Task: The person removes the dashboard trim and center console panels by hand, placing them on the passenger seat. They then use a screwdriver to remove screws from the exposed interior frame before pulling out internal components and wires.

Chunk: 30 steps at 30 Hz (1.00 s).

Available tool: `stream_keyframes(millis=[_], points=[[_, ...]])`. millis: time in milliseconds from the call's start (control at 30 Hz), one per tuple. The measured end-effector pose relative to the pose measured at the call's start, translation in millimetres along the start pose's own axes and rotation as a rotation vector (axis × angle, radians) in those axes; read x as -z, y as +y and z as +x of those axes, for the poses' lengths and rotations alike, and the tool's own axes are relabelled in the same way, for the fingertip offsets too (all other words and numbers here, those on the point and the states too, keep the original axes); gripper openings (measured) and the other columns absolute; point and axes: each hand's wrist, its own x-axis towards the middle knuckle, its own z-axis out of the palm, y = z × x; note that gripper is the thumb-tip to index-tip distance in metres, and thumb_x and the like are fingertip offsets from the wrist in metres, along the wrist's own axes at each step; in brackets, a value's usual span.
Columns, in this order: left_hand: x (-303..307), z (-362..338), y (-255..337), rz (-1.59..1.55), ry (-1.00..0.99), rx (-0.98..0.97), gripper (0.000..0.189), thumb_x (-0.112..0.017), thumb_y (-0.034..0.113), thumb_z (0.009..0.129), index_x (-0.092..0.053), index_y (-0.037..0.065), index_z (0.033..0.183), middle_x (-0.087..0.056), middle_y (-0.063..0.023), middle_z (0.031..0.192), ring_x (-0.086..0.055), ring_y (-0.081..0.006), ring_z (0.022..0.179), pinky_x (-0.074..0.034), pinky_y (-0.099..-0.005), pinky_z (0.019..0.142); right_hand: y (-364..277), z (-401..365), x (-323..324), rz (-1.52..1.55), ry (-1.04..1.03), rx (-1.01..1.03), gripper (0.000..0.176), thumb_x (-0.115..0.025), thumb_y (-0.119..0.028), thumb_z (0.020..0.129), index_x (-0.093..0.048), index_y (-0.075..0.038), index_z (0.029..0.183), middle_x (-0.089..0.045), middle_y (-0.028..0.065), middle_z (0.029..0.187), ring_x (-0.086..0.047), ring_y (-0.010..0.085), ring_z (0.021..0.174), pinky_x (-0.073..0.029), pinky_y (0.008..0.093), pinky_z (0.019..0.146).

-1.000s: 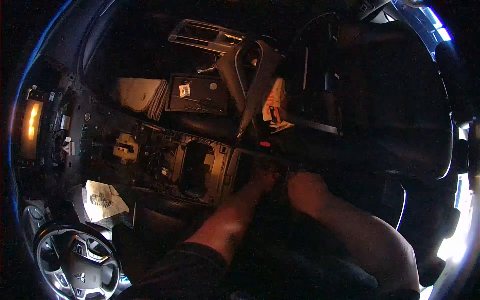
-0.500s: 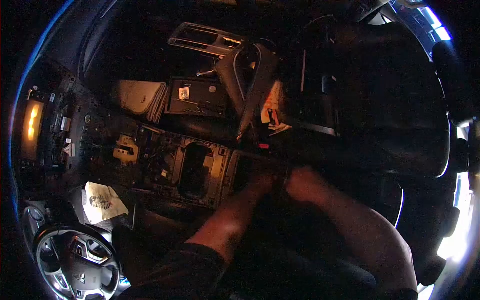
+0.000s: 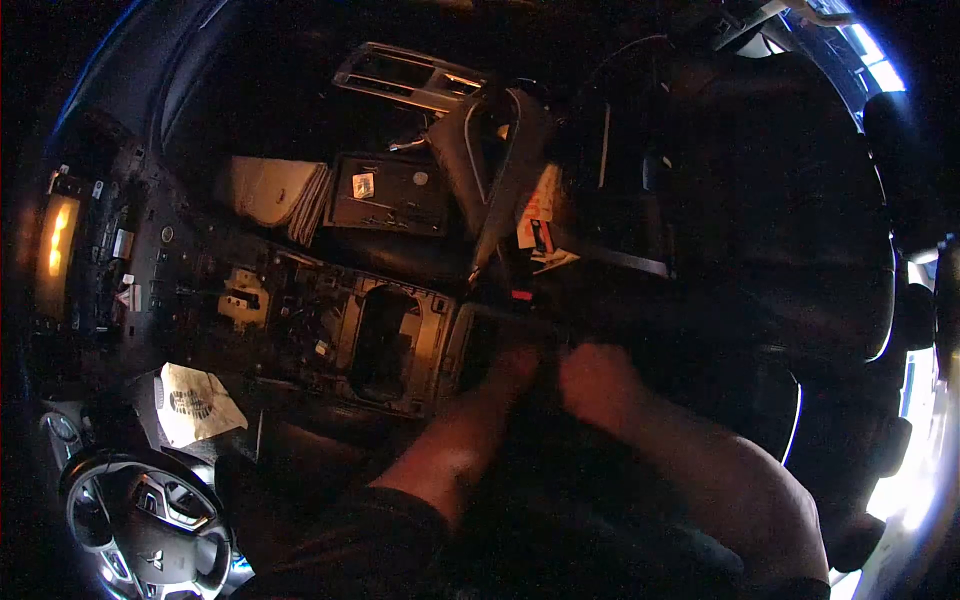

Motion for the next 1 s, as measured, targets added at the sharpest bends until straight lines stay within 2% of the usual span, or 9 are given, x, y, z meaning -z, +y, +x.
stream_keyframes(millis=[100,167,233,400,500,633,767,933,1000], points=[[18.4,9.5,-2.6,-0.226,0.373,-0.058,0.035,-0.044,0.02,0.098,-0.061,0.003,0.124,-0.065,-0.0206,0.118,-0.065,-0.038,0.103,-0.052,-0.0511,0.093,3.3,4.8,6.4,0.045,-0.107,-0.057,0.027,-0.06,-0.011,0.09,-0.062,0.005,0.111,-0.069,0.0202,0.099,-0.07,0.0283,0.09,-0.06,0.0414,0.07],[77.3,9.0,12.3,-0.301,-0.073,0.134,0.035,-0.043,0.02,0.099,-0.061,0.002,0.123,-0.065,-0.0206,0.117,-0.065,-0.0386,0.103,-0.052,-0.0516,0.092,5.1,4.6,4.8,0.038,-0.097,-0.04,0.028,-0.059,-0.011,0.09,-0.061,0.005,0.113,-0.069,0.0199,0.098,-0.07,0.0289,0.09,-0.06,0.0421,0.069],[122.0,9.0,18.7,-0.322,-0.291,0.195,0.036,-0.044,0.021,0.099,-0.06,0.002,0.124,-0.066,-0.0213,0.115,-0.066,-0.0389,0.102,-0.052,-0.0522,0.091,2.6,-2.6,3.1,0.012,-0.054,0.045,0.029,-0.057,-0.012,0.092,-0.06,0.005,0.115,-0.069,0.0192,0.096,-0.07,0.0303,0.089,-0.06,0.043,0.068],[129.3,7.4,22.9,-0.098,-0.324,0.089,0.037,-0.045,0.024,0.098,-0.059,0.003,0.125,-0.066,-0.0236,0.108,-0.067,-0.0382,0.097,-0.056,-0.0522,0.081,-0.1,4.2,-21.7,0.0,0.076,0.024,0.029,-0.05,-0.012,0.096,-0.059,0.004,0.119,-0.065,0.0201,0.103,-0.068,0.0324,0.09,-0.059,0.0427,0.07],[53.8,18.4,6.9,-0.098,-0.416,0.089,0.034,-0.046,0.023,0.098,-0.06,0.003,0.121,-0.066,-0.0237,0.104,-0.068,-0.0368,0.093,-0.057,-0.0506,0.075,7.3,8.1,-22.3,-0.095,0.115,0.012,0.029,-0.048,-0.012,0.098,-0.06,0.001,0.121,-0.063,0.0216,0.108,-0.067,0.0318,0.094,-0.058,0.0429,0.074],[90.9,-8.1,9.5,-0.102,-0.081,-0.03,0.031,-0.047,0.022,0.097,-0.062,0.005,0.118,-0.066,-0.0211,0.105,-0.068,-0.0351,0.092,-0.057,-0.0492,0.077,6.5,5.6,-19.0,-0.181,0.094,0.051,0.03,-0.045,-0.016,0.101,-0.062,-0.003,0.122,-0.062,0.0224,0.112,-0.066,0.0323,0.097,-0.057,0.0443,0.079],[75.0,12.3,6.7,-0.135,-0.124,0.07,0.032,-0.047,0.025,0.098,-0.062,0.007,0.12,-0.067,-0.0154,0.111,-0.067,-0.0333,0.099,-0.054,-0.0484,0.087,6.1,10.1,-8.7,0.089,-0.004,0.069,0.029,-0.046,-0.016,0.1,-0.065,-0.002,0.116,-0.062,0.0212,0.113,-0.066,0.0339,0.097,-0.057,0.0449,0.081],[179.1,8.8,21.7,-0.662,-0.301,0.242,0.033,-0.045,0.027,0.1,-0.061,0.008,0.122,-0.065,-0.0134,0.117,-0.062,-0.0364,0.108,-0.048,-0.0466,0.098,-10.6,2.6,-25.3,-0.184,0.283,0.209,0.025,-0.055,-0.016,0.093,-0.069,-0.002,0.109,-0.064,0.0198,0.109,-0.067,0.0309,0.098,-0.057,0.0449,0.083],[247.7,10.5,33.9,-0.694,-0.408,0.195,0.033,-0.045,0.024,0.101,-0.06,0.008,0.125,-0.064,-0.0151,0.12,-0.061,-0.0381,0.111,-0.047,-0.0461,0.099,-15.4,-24.0,44.9,-0.118,0.061,0.145,0.026,-0.059,-0.016,0.091,-0.068,-0.002,0.111,-0.064,0.0194,0.11,-0.066,0.0294,0.1,-0.056,0.0446,0.086]])
